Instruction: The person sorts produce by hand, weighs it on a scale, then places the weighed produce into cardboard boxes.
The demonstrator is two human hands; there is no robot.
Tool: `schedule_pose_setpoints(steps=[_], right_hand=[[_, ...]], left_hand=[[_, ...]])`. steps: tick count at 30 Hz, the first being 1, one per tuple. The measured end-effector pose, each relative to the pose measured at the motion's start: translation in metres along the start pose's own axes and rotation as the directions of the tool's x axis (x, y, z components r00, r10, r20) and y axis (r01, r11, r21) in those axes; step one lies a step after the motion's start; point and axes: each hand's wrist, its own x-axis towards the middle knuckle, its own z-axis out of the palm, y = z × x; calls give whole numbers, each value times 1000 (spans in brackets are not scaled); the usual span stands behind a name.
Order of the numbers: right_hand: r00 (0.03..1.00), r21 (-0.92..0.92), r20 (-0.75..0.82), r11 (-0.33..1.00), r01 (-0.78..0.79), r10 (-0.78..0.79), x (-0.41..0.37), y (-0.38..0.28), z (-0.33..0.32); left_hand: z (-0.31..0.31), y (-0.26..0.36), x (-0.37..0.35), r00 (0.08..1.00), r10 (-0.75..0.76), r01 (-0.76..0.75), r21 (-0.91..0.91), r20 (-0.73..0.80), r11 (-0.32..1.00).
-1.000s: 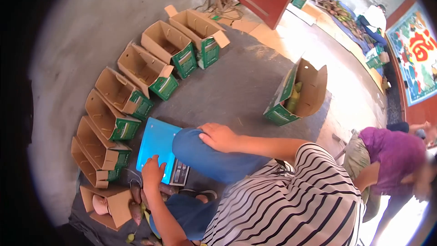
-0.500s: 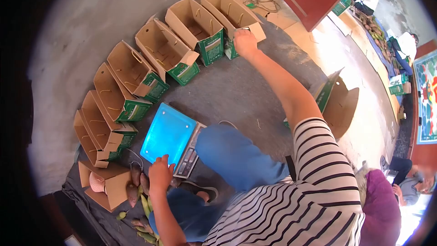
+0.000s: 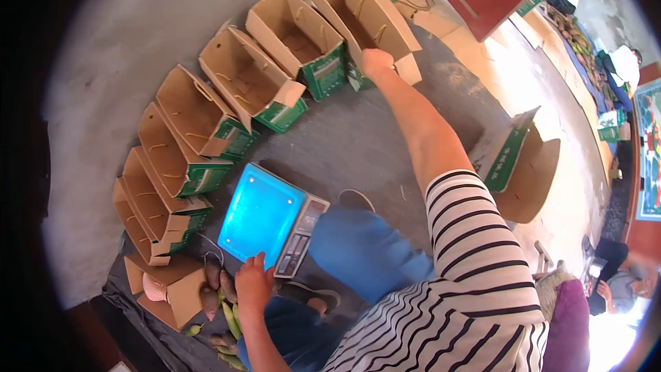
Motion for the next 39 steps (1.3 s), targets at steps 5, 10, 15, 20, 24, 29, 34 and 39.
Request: schedule_pose_setpoints(steps=[5,10,15,20,24,29,34,39], right_hand=[[989,-46,118,994,98,-92,-98,33,-51],[924,32,376,998,63,-70,-244,69,-34],[972,410,100,882,-233,210,-241,59,24],[960,630,-137,770,-105,243,-258,83,39],[911,884,-209,468,19,356,-295,66,-25],[868,706,-481,643,297,127,-315,6,-130],[736,285,-475,707,647,-482,-312,-64,-206],[348,86,-273,338,937,-897,-292,-158,-195]], left_hand=[[-6,4,-3,999,7,-9,-44,-38,999],[-14,8,0,999,23,-24,-8,-45,1000],[-15,7,3,997,33,-35,-35,-73,999],[-15,-2,-3,992,-5,1,-28,-122,1000],[-24,1,-7,988,-6,-5,-75,-155,997],[-49,9,-5,759,31,-171,-154,-650,973],[-56,11,-19,201,241,-304,174,-949,937],[-45,20,-36,88,382,-260,349,-920,901]])
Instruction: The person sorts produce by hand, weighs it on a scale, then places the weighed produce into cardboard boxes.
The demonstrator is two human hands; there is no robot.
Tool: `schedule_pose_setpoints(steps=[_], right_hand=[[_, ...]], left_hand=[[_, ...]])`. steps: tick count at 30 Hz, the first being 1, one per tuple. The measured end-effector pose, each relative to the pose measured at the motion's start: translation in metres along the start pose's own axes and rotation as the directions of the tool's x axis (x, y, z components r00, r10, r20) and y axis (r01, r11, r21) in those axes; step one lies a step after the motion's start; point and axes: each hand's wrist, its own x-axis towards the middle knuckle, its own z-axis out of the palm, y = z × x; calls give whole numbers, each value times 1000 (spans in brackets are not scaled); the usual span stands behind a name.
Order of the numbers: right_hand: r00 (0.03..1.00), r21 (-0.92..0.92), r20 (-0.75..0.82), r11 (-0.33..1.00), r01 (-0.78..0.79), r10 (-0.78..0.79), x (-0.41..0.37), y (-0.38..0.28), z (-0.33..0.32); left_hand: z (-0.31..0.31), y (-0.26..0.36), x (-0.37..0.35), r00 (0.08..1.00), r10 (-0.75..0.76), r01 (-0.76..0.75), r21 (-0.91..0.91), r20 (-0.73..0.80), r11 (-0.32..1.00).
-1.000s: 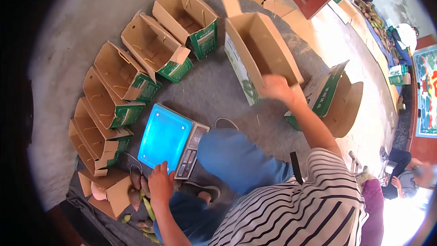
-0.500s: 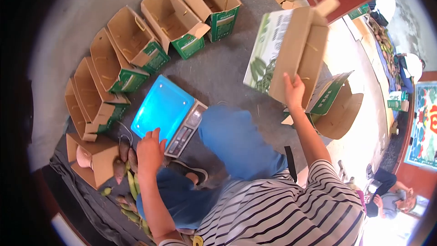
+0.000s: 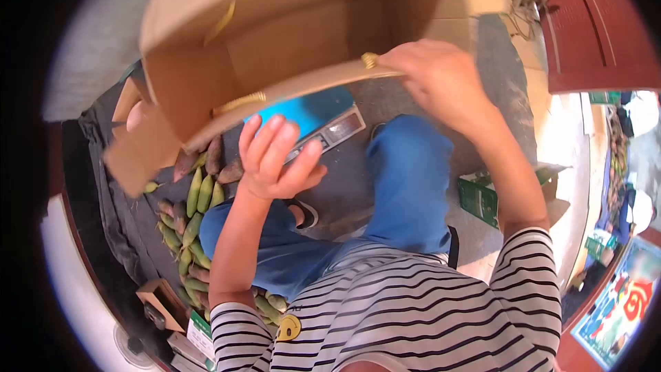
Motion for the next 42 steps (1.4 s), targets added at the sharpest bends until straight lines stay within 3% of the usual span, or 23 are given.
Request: schedule_pose_setpoints(steps=[1,3,5,9,13,14,17,20,23,25,27,29,30,31,35,36,38,42], right_hand=[[996,1,56,997,73,-73,13,-2,16],[977,80,130,984,159,-169,28,-2,60],[951,152,196,965,213,-240,37,-2,95],[908,298,287,929,219,-306,48,-4,140],[843,289,419,930,228,-337,60,1,157],[815,277,461,930,243,-350,62,1,161],[832,263,432,931,254,-349,61,1,164],[847,50,380,923,382,-372,65,-4,170],[762,-75,633,969,234,-135,77,-24,167],[714,-85,694,974,209,-92,82,-25,164],[650,-77,754,972,224,-90,86,-31,155],[721,-10,664,962,274,-198,79,-11,171],[691,-11,701,966,259,-177,83,-18,164],[682,-25,715,969,247,-155,86,-18,166],[684,34,712,981,192,-159,88,-24,161],[697,133,699,986,96,-162,86,-24,163],[725,271,648,960,65,-232,80,-23,165],[720,366,626,928,67,-298,75,-30,162]], left_hand=[[-4,-5,-4,994,-106,106,-45,11,993],[-15,-22,-8,937,-345,341,72,50,937],[-20,-41,-14,783,-619,590,240,62,771],[-46,-83,-67,476,-853,681,525,211,510],[-78,-95,-84,336,-918,619,685,210,383],[-85,-96,-81,337,-913,578,715,230,393],[-104,-98,-68,46,-949,589,759,311,278],[-126,-103,-69,-73,-903,673,689,423,269],[-129,-125,-102,-140,-808,676,651,572,344],[-130,-119,-82,-367,-709,745,647,602,164],[-118,-115,-121,-368,-674,883,468,641,-37],[-96,-103,-154,-188,-738,935,348,648,67],[-86,-95,-162,-170,-795,931,359,582,63],[-76,-90,-172,-63,-882,931,345,466,116],[-71,-75,-172,-119,-950,960,278,289,-36],[-70,-72,-170,-149,-956,959,272,251,-78],[-72,-62,-166,-212,-961,952,258,179,-162],[-83,-45,-169,-155,-978,963,240,140,-119]])
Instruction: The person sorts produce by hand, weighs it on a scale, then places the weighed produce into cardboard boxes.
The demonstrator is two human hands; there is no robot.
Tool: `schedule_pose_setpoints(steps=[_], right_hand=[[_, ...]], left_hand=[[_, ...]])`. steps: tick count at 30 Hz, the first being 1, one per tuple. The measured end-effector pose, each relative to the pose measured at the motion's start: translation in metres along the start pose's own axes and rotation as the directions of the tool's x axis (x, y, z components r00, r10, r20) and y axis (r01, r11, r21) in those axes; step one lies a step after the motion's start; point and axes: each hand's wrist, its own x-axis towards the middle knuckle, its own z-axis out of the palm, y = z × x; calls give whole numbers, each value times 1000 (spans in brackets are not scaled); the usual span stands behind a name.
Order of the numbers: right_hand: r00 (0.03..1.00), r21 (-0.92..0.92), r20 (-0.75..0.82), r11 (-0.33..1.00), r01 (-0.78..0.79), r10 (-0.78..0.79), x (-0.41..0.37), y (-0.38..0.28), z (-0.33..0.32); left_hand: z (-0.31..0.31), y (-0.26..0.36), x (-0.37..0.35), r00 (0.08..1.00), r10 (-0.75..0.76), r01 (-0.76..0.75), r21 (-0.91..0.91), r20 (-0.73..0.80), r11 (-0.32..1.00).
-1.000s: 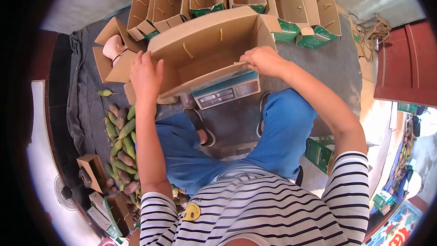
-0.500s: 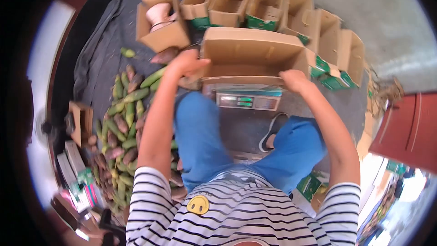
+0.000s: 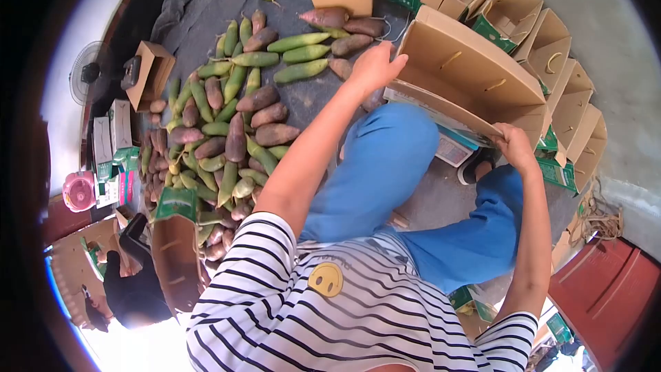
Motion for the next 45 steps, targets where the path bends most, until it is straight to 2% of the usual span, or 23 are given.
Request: schedule_pose_setpoints(steps=[3,9,10,13,16,18,19,20,21,22,23,24,25,27,29,32,35,37,39,40,43,45], right_hand=[[999,-35,5,999,33,-33,0,-13,1],[1000,-61,3,998,-18,19,0,-15,4],[1000,-97,-5,995,-29,29,-1,-18,3],[999,-200,-41,979,-33,25,-7,-42,-9],[998,-266,-68,964,-1,-18,-8,-65,-18],[998,-278,-55,960,-27,12,-7,-88,-24],[998,-268,-66,963,-27,10,-5,-92,-23],[997,-258,-71,966,-27,8,-4,-95,-20],[997,-248,-79,968,-29,10,-4,-95,-17],[998,-248,-62,968,-31,16,-4,-93,-15],[998,-248,-51,968,-36,24,-4,-89,-14],[999,-247,-41,968,-41,32,-5,-84,-13],[999,-243,-31,969,-46,40,-5,-79,-12],[999,-232,-11,972,-46,44,-5,-69,-6],[999,-242,13,969,-39,44,-2,-63,-4],[999,-230,21,973,-34,40,4,-51,-3],[999,-213,24,977,-28,34,6,-47,-2],[999,-188,27,982,-13,18,4,-45,0],[999,-156,30,987,22,-18,5,-45,-3],[999,-151,36,988,4,2,4,-45,-4],[998,-134,51,991,-14,21,4,-46,-2],[999,-135,35,991,-2,7,6,-41,-1]], left_hand=[[-6,-4,-14,1000,-1,2,28,-13,1000],[1,-2,-21,983,-23,16,-38,-183,999],[-3,-1,-24,992,-82,76,-56,-101,996],[-10,-9,-37,966,-85,29,-226,-244,974],[-21,-40,-62,945,-116,37,-253,-306,967],[-12,-84,-83,918,-113,67,-131,-380,989],[-15,-102,-99,923,-191,173,-83,-333,981],[-6,-134,-118,912,-123,146,29,-390,989],[-14,-151,-140,929,-199,259,165,-312,952],[-13,-181,-166,939,-199,290,336,-280,896],[-22,-196,-193,922,-278,371,415,-268,831],[-46,-200,-210,860,-507,458,519,-53,722],[-57,-213,-232,796,-605,449,680,-11,579],[-65,-274,-281,663,-749,413,834,1,367],[-76,-287,-316,590,-807,396,878,-21,267],[-69,-323,-338,651,-756,464,826,-73,320],[-70,-337,-338,666,-743,437,840,-62,322],[-72,-346,-339,687,-726,451,808,-42,380],[-83,-321,-325,691,-721,497,752,-42,433],[-91,-298,-316,677,-733,574,674,-72,464],[-123,-215,-287,741,-642,638,511,-200,577],[-144,-155,-260,778,-573,628,313,-258,712]])
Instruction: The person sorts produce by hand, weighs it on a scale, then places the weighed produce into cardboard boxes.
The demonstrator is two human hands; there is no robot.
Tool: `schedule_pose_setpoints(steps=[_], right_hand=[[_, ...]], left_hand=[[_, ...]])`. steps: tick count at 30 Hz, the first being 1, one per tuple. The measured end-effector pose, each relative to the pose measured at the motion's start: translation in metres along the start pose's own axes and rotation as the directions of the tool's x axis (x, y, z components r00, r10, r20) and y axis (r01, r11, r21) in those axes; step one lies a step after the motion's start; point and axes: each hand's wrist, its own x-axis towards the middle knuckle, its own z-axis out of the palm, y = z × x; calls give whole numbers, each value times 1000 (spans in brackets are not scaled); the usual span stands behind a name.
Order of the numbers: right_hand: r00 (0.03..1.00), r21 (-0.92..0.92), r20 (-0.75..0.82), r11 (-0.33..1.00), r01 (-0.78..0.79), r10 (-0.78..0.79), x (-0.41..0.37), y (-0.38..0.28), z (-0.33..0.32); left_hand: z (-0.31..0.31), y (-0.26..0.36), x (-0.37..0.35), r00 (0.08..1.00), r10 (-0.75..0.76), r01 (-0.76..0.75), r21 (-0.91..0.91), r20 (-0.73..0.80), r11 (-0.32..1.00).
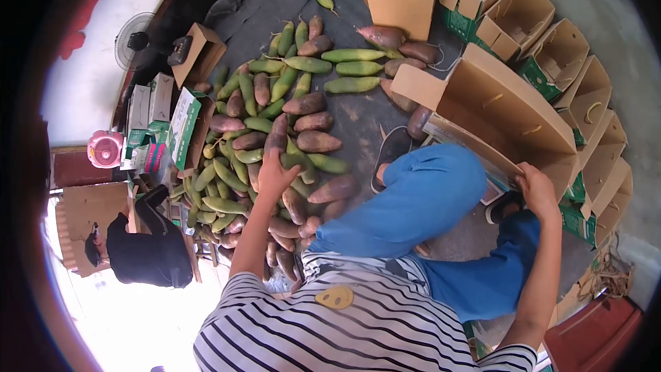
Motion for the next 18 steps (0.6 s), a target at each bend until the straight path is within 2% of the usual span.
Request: schedule_pose_setpoints(steps=[2,3,4,6,7,8,10,12,18], right_hand=[[1000,20,-4,1000,9,-9,1,2,2],[1000,26,-6,1000,7,-7,0,5,2],[1000,30,-9,999,26,-26,-3,7,4],[998,35,-35,998,49,-48,-4,8,3],[1000,2,-6,1000,-29,29,-5,2,-2],[999,8,-36,1000,-29,29,-5,2,-3],[996,19,-86,1000,-21,22,-3,6,5],[995,-1,-94,1000,-16,16,0,10,9],[982,24,-155,993,116,-111,-2,23,14]], left_hand=[[-40,58,-9,940,247,-295,-196,-236,935],[-58,88,-12,909,295,-387,-332,-295,860],[-75,116,-20,873,337,-474,-453,-352,755],[-99,171,-35,849,373,-529,-605,-375,595],[-109,198,-42,798,422,-602,-591,-430,537],[-115,223,-48,742,461,-670,-569,-487,477],[-116,261,-52,555,611,-832,-358,-564,424],[-108,284,-67,570,650,-816,-440,-502,376],[-132,307,-100,481,726,-840,-496,-491,221]])
